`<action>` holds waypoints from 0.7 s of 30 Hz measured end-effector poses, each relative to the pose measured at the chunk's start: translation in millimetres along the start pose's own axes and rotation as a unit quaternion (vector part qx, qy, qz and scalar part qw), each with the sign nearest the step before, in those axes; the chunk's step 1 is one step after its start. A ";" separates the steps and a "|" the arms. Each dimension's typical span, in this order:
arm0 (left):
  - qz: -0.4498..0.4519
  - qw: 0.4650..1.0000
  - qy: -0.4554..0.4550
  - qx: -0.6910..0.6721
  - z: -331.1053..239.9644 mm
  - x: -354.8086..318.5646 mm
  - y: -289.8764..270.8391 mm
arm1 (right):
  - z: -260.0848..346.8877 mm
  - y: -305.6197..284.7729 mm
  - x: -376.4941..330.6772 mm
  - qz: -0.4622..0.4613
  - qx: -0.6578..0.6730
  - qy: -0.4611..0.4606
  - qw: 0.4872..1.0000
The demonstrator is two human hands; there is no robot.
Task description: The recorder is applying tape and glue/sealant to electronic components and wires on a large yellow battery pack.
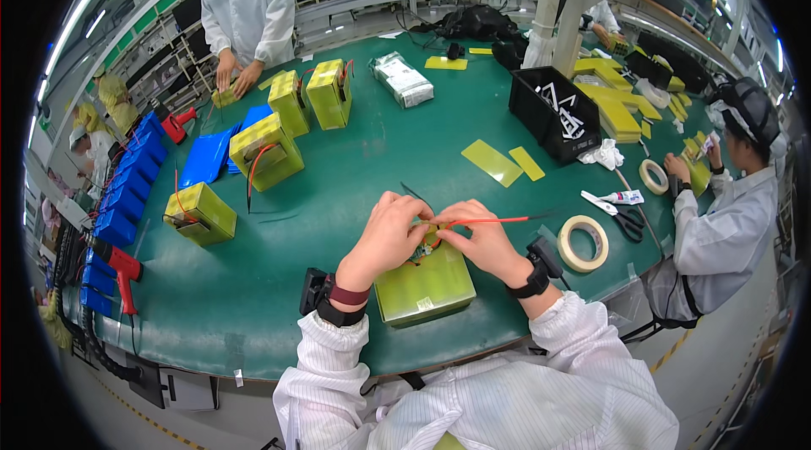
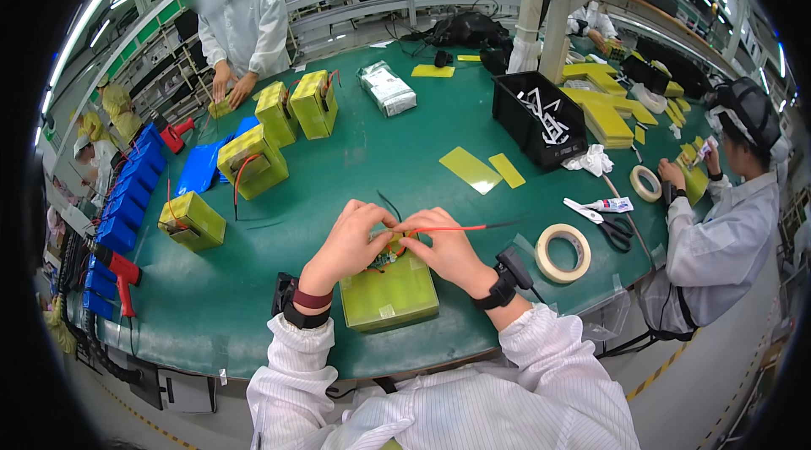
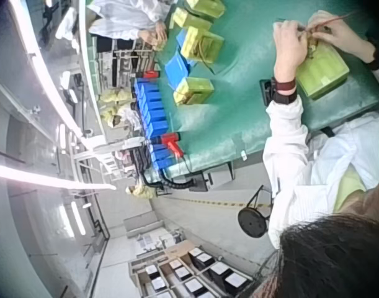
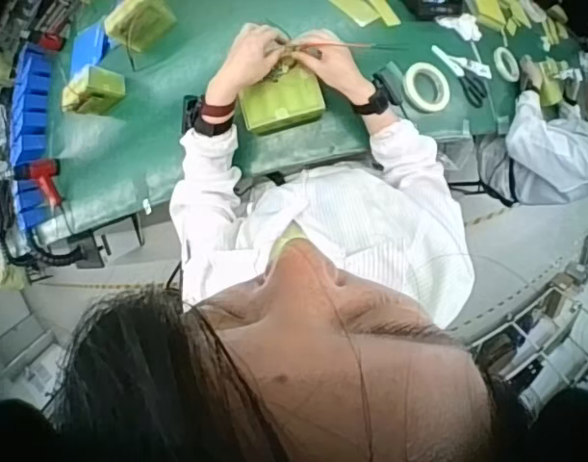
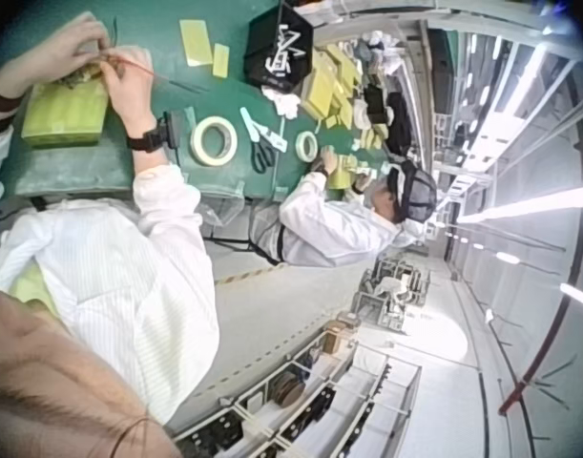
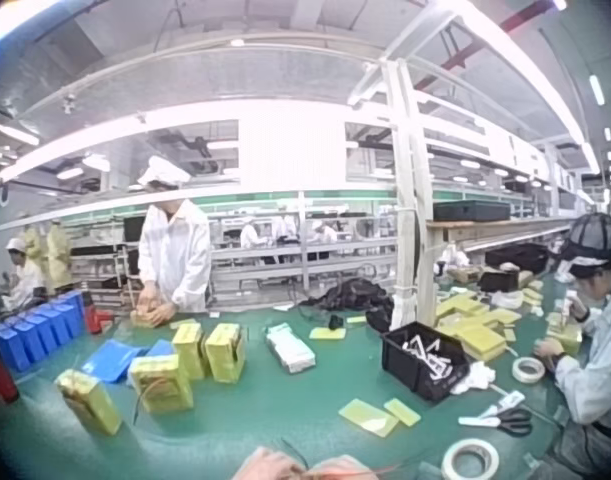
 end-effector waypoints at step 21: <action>-0.042 0.999 0.018 -0.022 -13.6 -11.9 2.2 | -37.0 6.2 19.5 0.014 -0.111 -0.036 0.993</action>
Point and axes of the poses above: each hand's wrist, its own x-axis towards the middle knuckle, its own y-axis out of the palm, z = x × y, the point moved 5 cm from there along x, towards the middle knuckle, and after that the axes turned 15 degrees about -z, right-handed, at the moved point
